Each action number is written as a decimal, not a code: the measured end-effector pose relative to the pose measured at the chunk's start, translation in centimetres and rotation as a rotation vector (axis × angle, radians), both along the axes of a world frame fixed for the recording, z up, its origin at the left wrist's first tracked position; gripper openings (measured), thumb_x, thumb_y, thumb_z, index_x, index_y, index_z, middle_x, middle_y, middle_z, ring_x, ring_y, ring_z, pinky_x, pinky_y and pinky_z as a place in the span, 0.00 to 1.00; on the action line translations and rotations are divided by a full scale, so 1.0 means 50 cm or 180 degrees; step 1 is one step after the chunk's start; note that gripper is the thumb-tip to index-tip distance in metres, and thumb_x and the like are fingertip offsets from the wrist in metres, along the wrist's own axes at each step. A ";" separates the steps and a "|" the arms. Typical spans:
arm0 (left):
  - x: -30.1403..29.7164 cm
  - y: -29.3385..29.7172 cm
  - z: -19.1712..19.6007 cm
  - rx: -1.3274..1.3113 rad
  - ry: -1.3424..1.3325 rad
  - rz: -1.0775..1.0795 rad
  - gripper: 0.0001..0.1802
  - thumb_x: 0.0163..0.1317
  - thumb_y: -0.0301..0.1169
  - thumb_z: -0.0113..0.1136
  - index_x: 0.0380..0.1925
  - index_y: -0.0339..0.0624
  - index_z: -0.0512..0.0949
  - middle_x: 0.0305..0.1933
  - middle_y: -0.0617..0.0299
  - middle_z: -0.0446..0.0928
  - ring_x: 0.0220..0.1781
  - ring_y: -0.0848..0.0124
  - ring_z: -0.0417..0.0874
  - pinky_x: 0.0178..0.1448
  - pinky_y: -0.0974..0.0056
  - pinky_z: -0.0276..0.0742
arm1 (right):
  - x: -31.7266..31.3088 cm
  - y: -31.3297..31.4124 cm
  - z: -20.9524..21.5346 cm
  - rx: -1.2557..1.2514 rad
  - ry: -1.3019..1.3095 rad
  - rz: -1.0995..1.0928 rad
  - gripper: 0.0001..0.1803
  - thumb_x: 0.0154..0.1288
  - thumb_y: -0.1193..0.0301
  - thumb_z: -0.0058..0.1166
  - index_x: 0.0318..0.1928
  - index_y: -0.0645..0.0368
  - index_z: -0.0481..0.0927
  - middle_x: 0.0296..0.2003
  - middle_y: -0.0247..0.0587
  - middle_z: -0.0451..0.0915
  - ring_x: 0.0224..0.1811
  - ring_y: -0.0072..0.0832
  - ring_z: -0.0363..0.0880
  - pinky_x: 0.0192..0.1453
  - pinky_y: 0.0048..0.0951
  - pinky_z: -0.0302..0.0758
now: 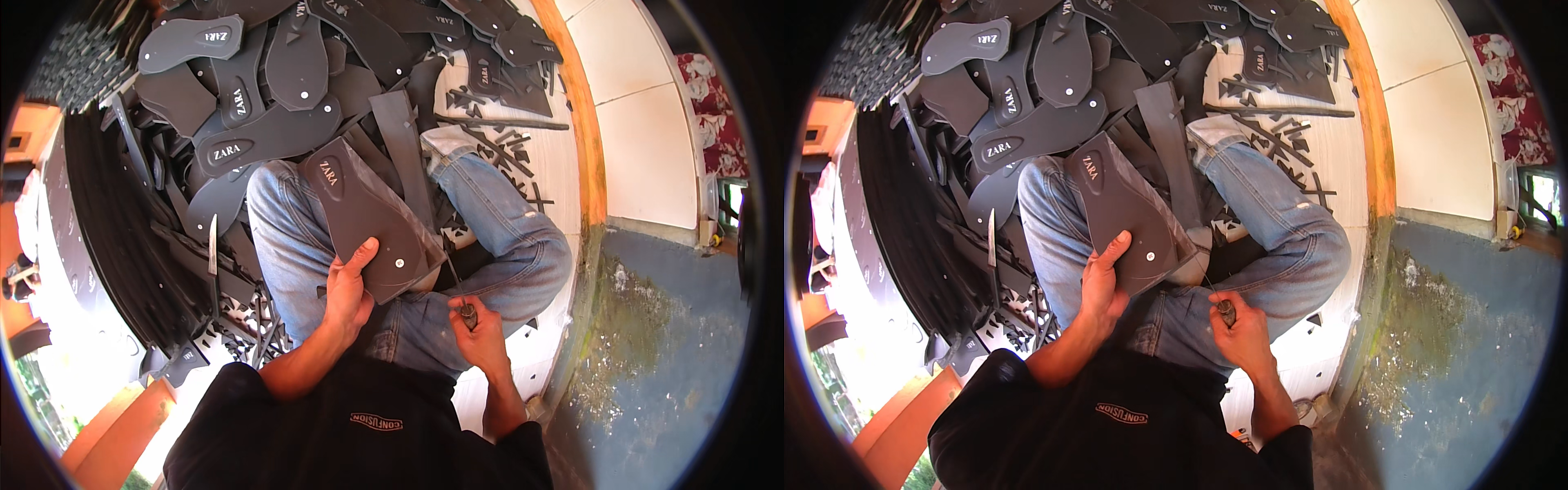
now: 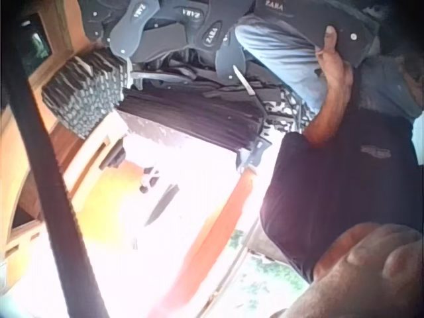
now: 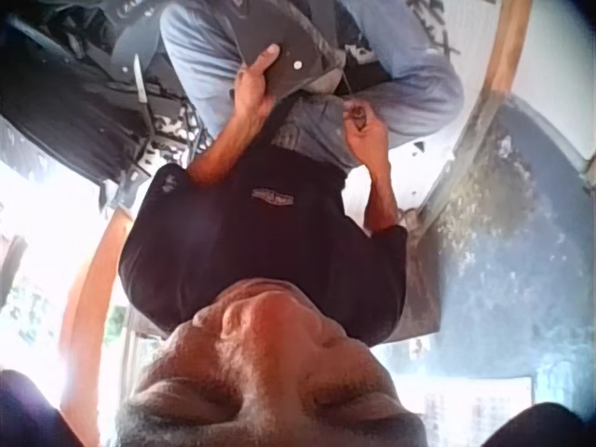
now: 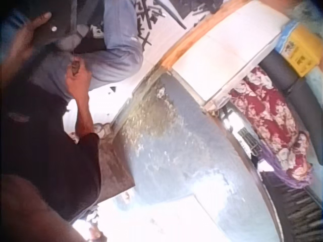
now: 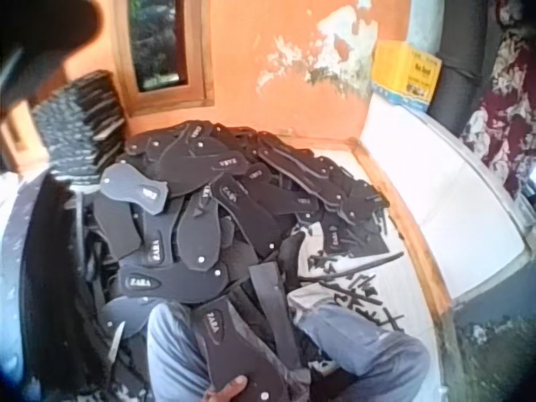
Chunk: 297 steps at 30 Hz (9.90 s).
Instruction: The person trims and cuts shoe insoles from large sheets using a knife.
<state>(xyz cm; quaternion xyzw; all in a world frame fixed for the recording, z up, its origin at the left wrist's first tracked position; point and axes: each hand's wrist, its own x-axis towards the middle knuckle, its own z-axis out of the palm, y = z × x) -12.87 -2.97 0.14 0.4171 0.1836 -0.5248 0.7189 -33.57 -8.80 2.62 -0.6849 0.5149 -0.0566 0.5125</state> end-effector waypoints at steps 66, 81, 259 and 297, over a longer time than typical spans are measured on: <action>-0.010 0.131 -0.032 -0.0412 0.0307 -0.0074 0.11 0.58 0.28 0.62 0.41 0.39 0.78 0.40 0.61 0.80 0.41 0.72 0.81 0.47 0.66 0.78 | 0.201 -0.026 -0.069 -0.0400 -0.0699 0.0920 0.16 0.50 0.72 0.53 0.41 0.66 0.77 0.29 0.58 0.79 0.37 0.55 0.77 0.40 0.42 0.73; -0.020 0.103 -0.028 -0.0561 0.0580 0.0008 0.07 0.58 0.28 0.61 0.38 0.43 0.79 0.39 0.64 0.80 0.42 0.72 0.80 0.48 0.67 0.77 | 0.263 -0.011 -0.179 -0.0174 -0.1097 0.0823 0.19 0.60 0.67 0.46 0.50 0.62 0.71 0.41 0.53 0.75 0.45 0.51 0.73 0.48 0.43 0.69; -0.039 -0.055 0.034 -0.0760 0.0359 -0.0927 0.11 0.57 0.27 0.62 0.40 0.44 0.75 0.38 0.68 0.79 0.37 0.78 0.80 0.39 0.73 0.79 | 0.021 -0.020 -0.002 -0.0987 0.0624 -0.0442 0.18 0.61 0.64 0.57 0.20 0.62 0.70 0.11 0.45 0.69 0.12 0.40 0.69 0.19 0.36 0.64; 0.409 -0.065 0.145 -0.0588 -0.2572 0.0520 0.23 0.63 0.39 0.55 0.51 0.32 0.69 0.42 0.51 0.77 0.44 0.64 0.80 0.47 0.65 0.76 | 0.094 -0.029 -0.091 0.1033 -0.1038 -0.0958 0.13 0.65 0.64 0.54 0.35 0.64 0.77 0.19 0.33 0.75 0.17 0.13 0.65 0.20 0.17 0.60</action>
